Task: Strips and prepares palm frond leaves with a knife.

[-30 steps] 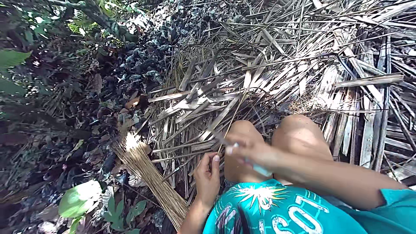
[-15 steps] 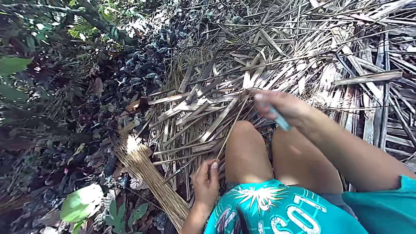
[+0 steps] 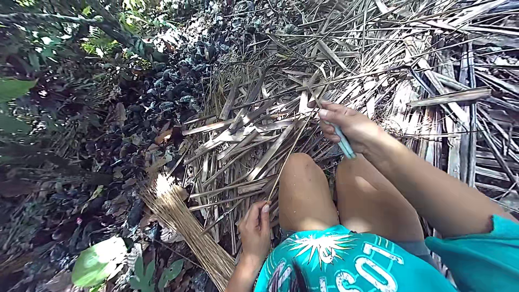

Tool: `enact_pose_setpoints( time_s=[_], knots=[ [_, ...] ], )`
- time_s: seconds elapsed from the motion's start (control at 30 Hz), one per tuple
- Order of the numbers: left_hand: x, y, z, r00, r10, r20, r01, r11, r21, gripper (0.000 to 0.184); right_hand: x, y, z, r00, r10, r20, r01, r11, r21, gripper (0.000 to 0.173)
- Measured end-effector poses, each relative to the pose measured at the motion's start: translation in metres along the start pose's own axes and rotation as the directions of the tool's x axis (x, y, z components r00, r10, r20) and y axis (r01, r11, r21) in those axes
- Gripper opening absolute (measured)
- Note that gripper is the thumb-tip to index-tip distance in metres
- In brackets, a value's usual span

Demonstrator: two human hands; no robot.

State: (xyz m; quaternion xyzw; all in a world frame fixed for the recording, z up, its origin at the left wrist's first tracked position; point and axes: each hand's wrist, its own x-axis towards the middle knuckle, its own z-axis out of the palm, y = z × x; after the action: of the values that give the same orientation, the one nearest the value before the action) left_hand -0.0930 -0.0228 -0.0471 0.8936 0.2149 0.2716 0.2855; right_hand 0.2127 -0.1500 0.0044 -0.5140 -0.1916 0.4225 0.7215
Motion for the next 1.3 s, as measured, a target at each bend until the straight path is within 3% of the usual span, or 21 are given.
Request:
enact_pose_setpoints(
  time_s=[0.1, 0.17, 0.27, 0.37, 0.43, 0.5, 0.6, 0.67, 0.73, 0.8, 0.87, 0.97, 1.1, 1.17, 1.2, 1.3],
  knots=[
    [0.012, 0.005, 0.001, 0.994, -0.057, 0.09, 0.063, 0.996, -0.062, 0.029, -0.006, 0.0, 0.004, 0.997, -0.054, 0.048, 0.055, 0.998, -0.029, 0.036],
    [0.02, 0.013, 0.004, 0.996, -0.041, 0.078, 0.048, 0.995, -0.093, 0.027, -0.015, 0.009, 0.018, 0.992, -0.039, 0.12, 0.047, 0.997, -0.063, 0.036],
    [0.029, 0.018, 0.008, 1.0, 0.0, 0.012, 0.001, 0.993, -0.117, 0.027, -0.031, 0.028, 0.038, 0.966, 0.066, 0.249, -0.04, 0.993, -0.109, 0.039],
    [0.028, 0.021, 0.009, 1.0, 0.012, -0.017, -0.015, 0.988, -0.153, 0.026, -0.045, 0.04, 0.053, 0.895, 0.217, 0.389, -0.158, 0.971, -0.179, 0.034],
    [0.025, 0.02, 0.006, 1.0, 0.008, -0.019, -0.012, 0.984, -0.179, 0.026, -0.041, 0.025, 0.042, 0.932, 0.173, 0.319, -0.117, 0.975, -0.187, 0.037],
    [0.02, 0.018, 0.002, 1.0, -0.003, -0.01, 0.001, 0.986, -0.168, 0.027, -0.019, 0.008, 0.008, 0.994, -0.004, 0.106, 0.013, 0.996, -0.092, 0.036],
    [0.019, 0.014, -0.001, 0.998, -0.064, -0.008, 0.063, 0.988, -0.14, 0.026, 0.0, -0.016, -0.023, 0.966, -0.195, -0.169, 0.201, 0.979, 0.022, 0.033],
    [0.024, 0.017, 0.0, 0.994, -0.109, 0.002, 0.108, 0.981, -0.161, 0.024, -0.018, -0.016, 0.0, 0.988, -0.132, -0.077, 0.132, 0.991, -0.006, 0.041],
    [0.03, 0.022, 0.003, 0.992, -0.123, 0.027, 0.126, 0.969, -0.214, 0.023, -0.044, 0.006, 0.041, 0.985, 0.104, 0.139, -0.096, 0.993, -0.065, 0.051],
    [0.034, 0.027, 0.006, 0.99, -0.139, 0.038, 0.144, 0.952, -0.271, 0.023, -0.058, 0.036, 0.072, 0.878, 0.29, 0.381, -0.278, 0.956, -0.089, 0.055],
    [0.034, 0.027, 0.006, 0.989, -0.14, 0.054, 0.15, 0.94, -0.307, 0.022, -0.058, 0.046, 0.08, 0.799, 0.354, 0.487, -0.37, 0.927, -0.066, 0.045],
    [0.027, 0.022, -0.002, 0.985, -0.135, 0.103, 0.16, 0.939, -0.303, 0.023, -0.041, 0.027, 0.055, 0.875, 0.32, 0.363, -0.318, 0.946, -0.067, 0.035],
    [0.017, 0.018, -0.01, 0.972, -0.185, 0.143, 0.217, 0.942, -0.255, 0.024, -0.014, -0.003, 0.0, 0.997, 0.034, 0.067, -0.037, 0.999, 0.04, 0.031],
    [0.015, 0.013, -0.013, 0.96, -0.228, 0.162, 0.265, 0.926, -0.269, 0.025, -0.007, -0.022, -0.025, 0.987, -0.102, -0.126, 0.114, 0.989, 0.09, 0.031],
    [0.015, 0.011, -0.014, 0.953, -0.244, 0.178, 0.287, 0.915, -0.284, 0.025, -0.012, -0.028, -0.023, 0.981, -0.115, -0.155, 0.129, 0.988, 0.086, 0.033],
    [0.023, 0.018, -0.012, 0.937, -0.256, 0.239, 0.328, 0.879, -0.347, 0.026, -0.047, 0.0, 0.026, 0.982, 0.125, 0.141, -0.118, 0.991, -0.056, 0.044]
  ],
)
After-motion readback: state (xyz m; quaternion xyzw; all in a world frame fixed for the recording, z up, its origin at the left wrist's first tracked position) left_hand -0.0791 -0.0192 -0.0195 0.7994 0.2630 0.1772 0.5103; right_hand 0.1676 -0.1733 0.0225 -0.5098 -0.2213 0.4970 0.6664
